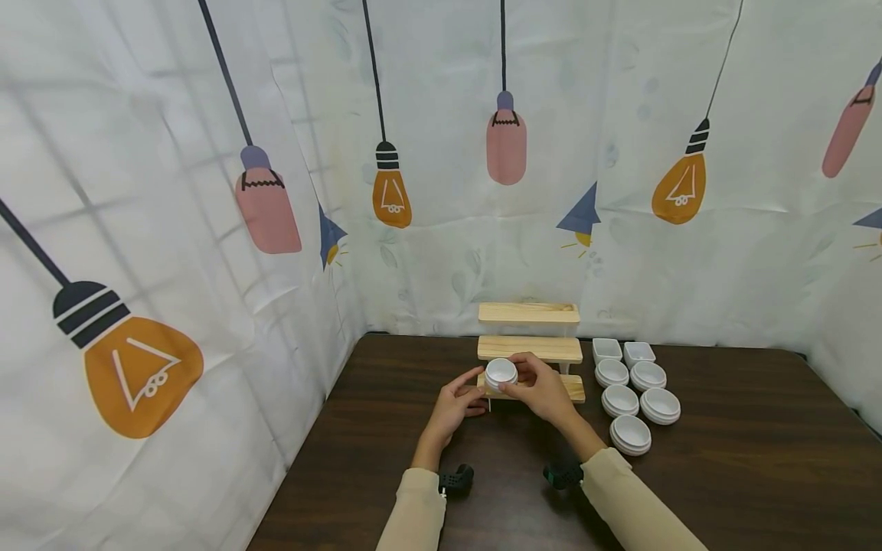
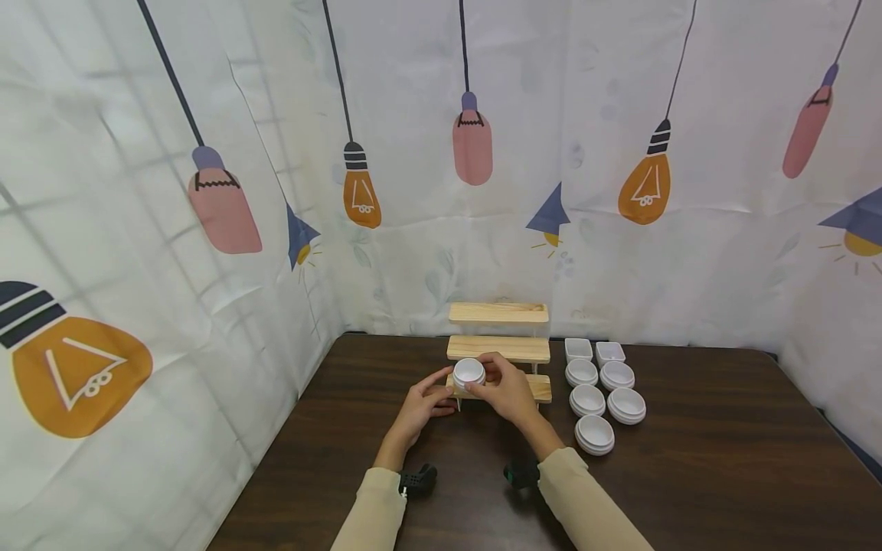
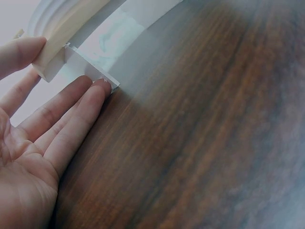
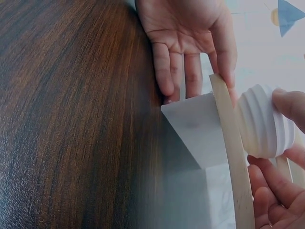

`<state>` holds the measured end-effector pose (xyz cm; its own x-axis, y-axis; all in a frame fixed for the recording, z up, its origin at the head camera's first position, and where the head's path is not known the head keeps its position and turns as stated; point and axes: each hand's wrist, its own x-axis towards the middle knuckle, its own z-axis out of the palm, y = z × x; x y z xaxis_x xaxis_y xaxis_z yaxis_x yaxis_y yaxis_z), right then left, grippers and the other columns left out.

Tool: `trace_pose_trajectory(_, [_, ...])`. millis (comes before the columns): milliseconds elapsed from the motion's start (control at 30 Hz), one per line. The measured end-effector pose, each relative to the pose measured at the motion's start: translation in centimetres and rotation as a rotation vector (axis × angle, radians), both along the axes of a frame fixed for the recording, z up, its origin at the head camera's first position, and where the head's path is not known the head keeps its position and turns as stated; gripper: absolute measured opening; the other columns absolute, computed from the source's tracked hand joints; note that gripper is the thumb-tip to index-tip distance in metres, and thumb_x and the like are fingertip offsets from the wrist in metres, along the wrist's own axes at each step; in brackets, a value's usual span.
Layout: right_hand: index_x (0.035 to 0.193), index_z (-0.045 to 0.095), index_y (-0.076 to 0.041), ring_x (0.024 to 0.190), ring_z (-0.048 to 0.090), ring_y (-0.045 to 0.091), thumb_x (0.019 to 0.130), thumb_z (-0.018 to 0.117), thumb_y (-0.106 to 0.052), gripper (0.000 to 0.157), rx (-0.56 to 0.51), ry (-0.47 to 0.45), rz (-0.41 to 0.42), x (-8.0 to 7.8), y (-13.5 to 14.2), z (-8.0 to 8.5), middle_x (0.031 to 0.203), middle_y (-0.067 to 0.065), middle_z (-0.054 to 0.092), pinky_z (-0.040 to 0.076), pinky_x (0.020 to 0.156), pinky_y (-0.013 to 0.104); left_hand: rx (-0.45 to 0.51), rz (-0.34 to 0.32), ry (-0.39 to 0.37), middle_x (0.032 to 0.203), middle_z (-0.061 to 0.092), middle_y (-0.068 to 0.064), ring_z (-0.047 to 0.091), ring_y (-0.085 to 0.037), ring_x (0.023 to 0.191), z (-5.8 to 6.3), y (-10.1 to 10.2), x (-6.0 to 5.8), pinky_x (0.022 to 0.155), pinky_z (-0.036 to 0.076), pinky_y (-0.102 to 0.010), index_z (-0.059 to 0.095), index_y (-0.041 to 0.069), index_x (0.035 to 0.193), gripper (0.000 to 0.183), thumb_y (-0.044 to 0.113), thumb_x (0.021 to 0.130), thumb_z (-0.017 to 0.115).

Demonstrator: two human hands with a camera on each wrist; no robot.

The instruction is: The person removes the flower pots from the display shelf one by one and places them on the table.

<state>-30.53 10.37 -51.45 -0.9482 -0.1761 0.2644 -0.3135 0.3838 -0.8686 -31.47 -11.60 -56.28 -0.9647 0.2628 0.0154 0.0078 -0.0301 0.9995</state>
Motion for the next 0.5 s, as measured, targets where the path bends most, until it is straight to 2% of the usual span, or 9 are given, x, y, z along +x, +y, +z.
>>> trace_pose_trajectory(267, [0.130,0.063,-0.016,0.099,0.069,0.020,0.087,0.084,-0.026,0.050,0.005,0.003,-0.004,0.17,-0.07,0.04,0.119,0.011,0.072,0.059,0.087,0.039,0.003,0.000,-0.003,0.108,0.074,-0.004,0.075,-0.026,0.094,0.14,0.05,0.07,0.087,0.063,-0.042,0.052,0.015,0.151,0.053,0.024,0.101,0.066])
trace_pose_trajectory(500, [0.129,0.063,-0.015,0.097,0.068,0.019,0.086,0.084,-0.025,0.049,-0.007,0.003,-0.007,0.10,-0.02,-0.06,0.116,0.012,0.072,0.058,0.085,0.034,-0.005,-0.004,0.002,0.109,0.074,-0.006,0.074,-0.031,0.097,0.18,0.04,0.06,0.088,0.063,-0.042,0.052,0.016,0.152,0.054,0.025,0.101,0.066])
